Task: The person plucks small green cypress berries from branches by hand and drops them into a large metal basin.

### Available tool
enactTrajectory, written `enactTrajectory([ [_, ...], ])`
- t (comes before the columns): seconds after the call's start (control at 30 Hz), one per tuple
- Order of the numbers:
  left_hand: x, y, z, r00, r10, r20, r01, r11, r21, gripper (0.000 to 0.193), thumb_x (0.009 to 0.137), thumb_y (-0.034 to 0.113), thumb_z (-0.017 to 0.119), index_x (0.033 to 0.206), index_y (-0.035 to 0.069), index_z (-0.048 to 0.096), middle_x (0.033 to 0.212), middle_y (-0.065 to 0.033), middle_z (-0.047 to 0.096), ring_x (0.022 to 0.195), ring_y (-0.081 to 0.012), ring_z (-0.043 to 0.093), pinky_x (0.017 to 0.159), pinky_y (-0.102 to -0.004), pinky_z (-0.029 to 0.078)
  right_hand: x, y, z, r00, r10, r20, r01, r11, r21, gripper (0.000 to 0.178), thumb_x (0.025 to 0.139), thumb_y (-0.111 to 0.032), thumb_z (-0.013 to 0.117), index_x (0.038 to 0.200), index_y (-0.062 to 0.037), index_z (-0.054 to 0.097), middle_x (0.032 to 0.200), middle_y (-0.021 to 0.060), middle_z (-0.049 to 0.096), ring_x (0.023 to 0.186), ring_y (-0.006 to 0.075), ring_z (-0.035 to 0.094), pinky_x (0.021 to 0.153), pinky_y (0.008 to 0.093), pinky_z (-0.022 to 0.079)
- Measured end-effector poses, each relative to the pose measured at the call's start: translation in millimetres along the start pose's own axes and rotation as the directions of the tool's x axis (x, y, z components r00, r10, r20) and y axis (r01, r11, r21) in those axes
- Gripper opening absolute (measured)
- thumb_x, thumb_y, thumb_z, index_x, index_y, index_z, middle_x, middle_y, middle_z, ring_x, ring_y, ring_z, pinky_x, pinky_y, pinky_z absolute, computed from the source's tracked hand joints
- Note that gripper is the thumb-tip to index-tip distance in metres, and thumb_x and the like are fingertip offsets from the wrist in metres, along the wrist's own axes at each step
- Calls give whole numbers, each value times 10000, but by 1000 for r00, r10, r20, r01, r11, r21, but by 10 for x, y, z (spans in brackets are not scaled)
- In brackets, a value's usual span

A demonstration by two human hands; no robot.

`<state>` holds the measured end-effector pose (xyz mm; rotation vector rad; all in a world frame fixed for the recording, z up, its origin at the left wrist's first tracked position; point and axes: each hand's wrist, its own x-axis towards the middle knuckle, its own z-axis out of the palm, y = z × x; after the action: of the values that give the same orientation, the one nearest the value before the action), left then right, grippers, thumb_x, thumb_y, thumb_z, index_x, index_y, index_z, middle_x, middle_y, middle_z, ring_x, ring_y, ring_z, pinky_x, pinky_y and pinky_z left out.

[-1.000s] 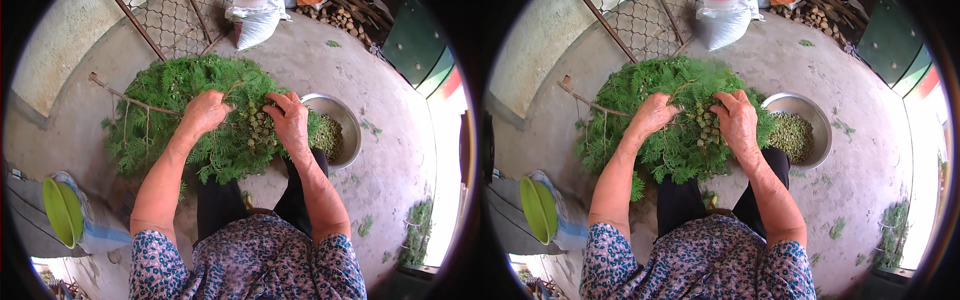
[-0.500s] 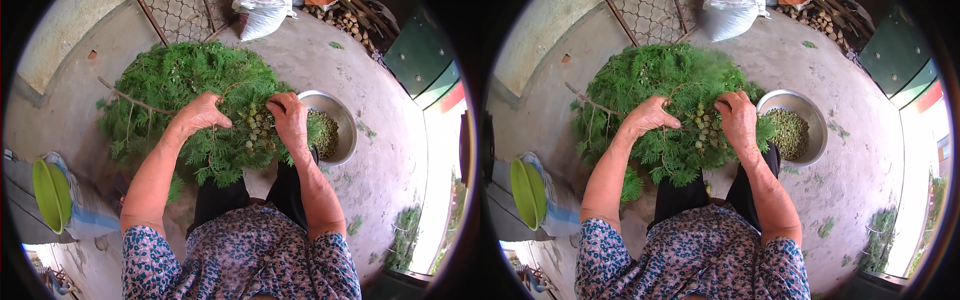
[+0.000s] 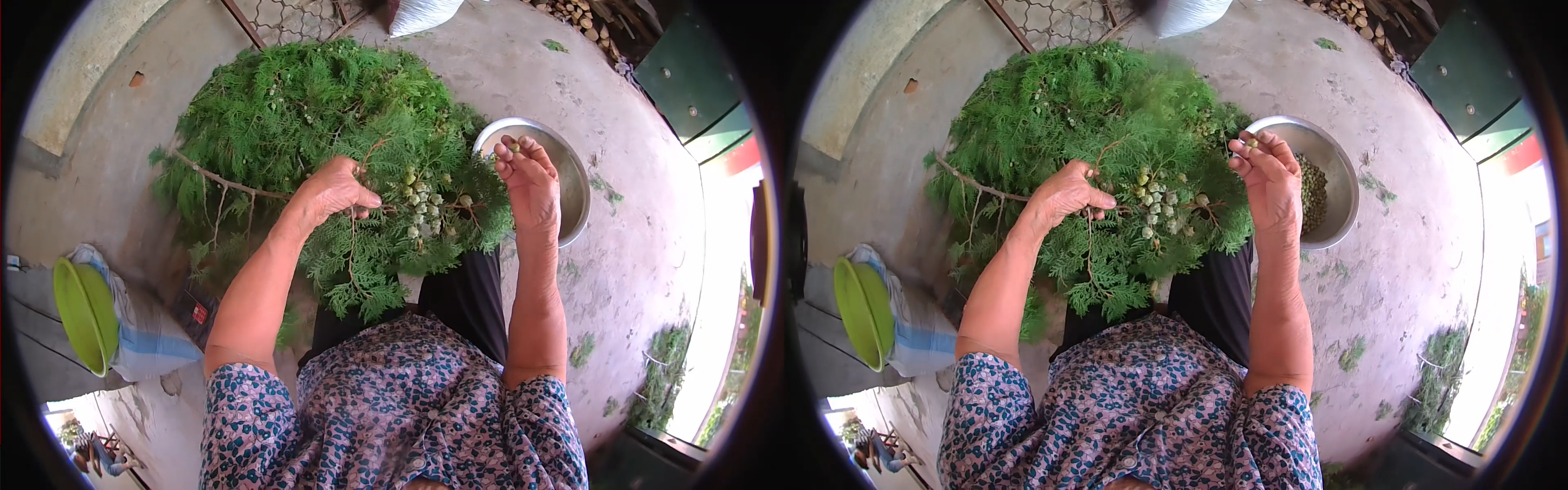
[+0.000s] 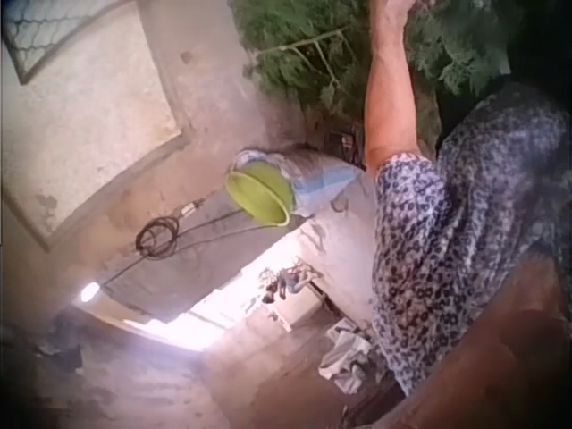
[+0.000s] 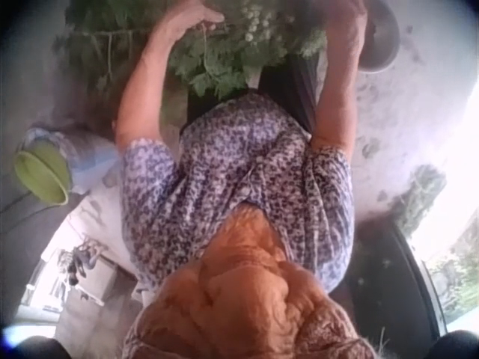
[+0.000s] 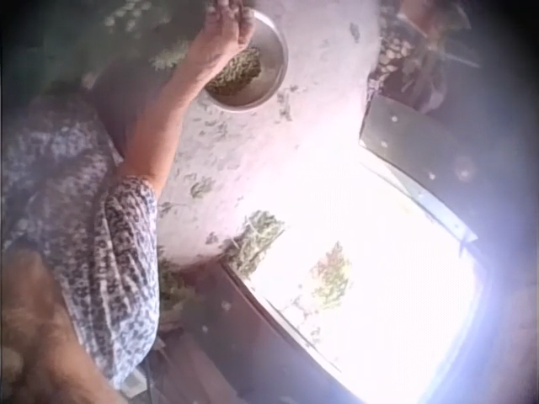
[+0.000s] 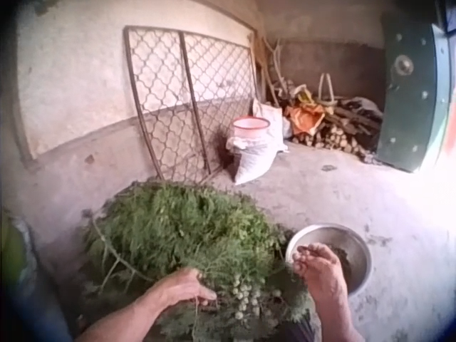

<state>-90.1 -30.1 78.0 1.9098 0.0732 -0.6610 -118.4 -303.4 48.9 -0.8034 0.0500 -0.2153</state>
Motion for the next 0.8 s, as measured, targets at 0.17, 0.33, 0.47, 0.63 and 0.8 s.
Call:
enactTrajectory([
  [0.17,12,83,147,998,-44,52,40,997,67,546,652,11,725,1077,-142,417,711,-144,601,560,-174,593,500,-265,451,-224,106,220,974,175,141,-91,880,-466,77,836,-79,581,889,-40,621,682,1,552,575,84,466,511,222,384],
  [0.33,121,49,211,997,-5,72,-8,984,181,324,634,15,726,888,-89,553,670,-110,617,555,-159,603,503,-269,471,-102,422,291,873,175,455,333,467,-819,141,804,-95,580,919,-20,613,702,89,612,624,178,574,612,303,466],
  [0.47,160,-6,248,996,8,90,-26,978,206,259,635,15,722,842,-58,585,681,-104,628,569,-152,607,521,-263,487,-13,504,271,853,140,502,476,183,-860,166,801,-139,529,923,-41,586,785,201,600,759,381,569,658,434,461],
  [0.63,281,-122,308,999,44,17,-47,923,383,246,631,64,741,797,-50,599,669,-119,631,574,-158,609,570,-285,472,109,488,209,803,366,470,495,27,-868,152,780,-155,565,859,-25,561,751,194,594,759,385,571,657,450,461],
  [0.8,408,-332,246,999,44,20,-48,940,337,235,628,41,742,782,-55,594,670,-108,635,574,-154,607,534,-279,472,84,358,332,801,474,366,291,226,-930,195,732,-86,633,888,-5,549,712,148,594,646,241,596,599,346,457],
])
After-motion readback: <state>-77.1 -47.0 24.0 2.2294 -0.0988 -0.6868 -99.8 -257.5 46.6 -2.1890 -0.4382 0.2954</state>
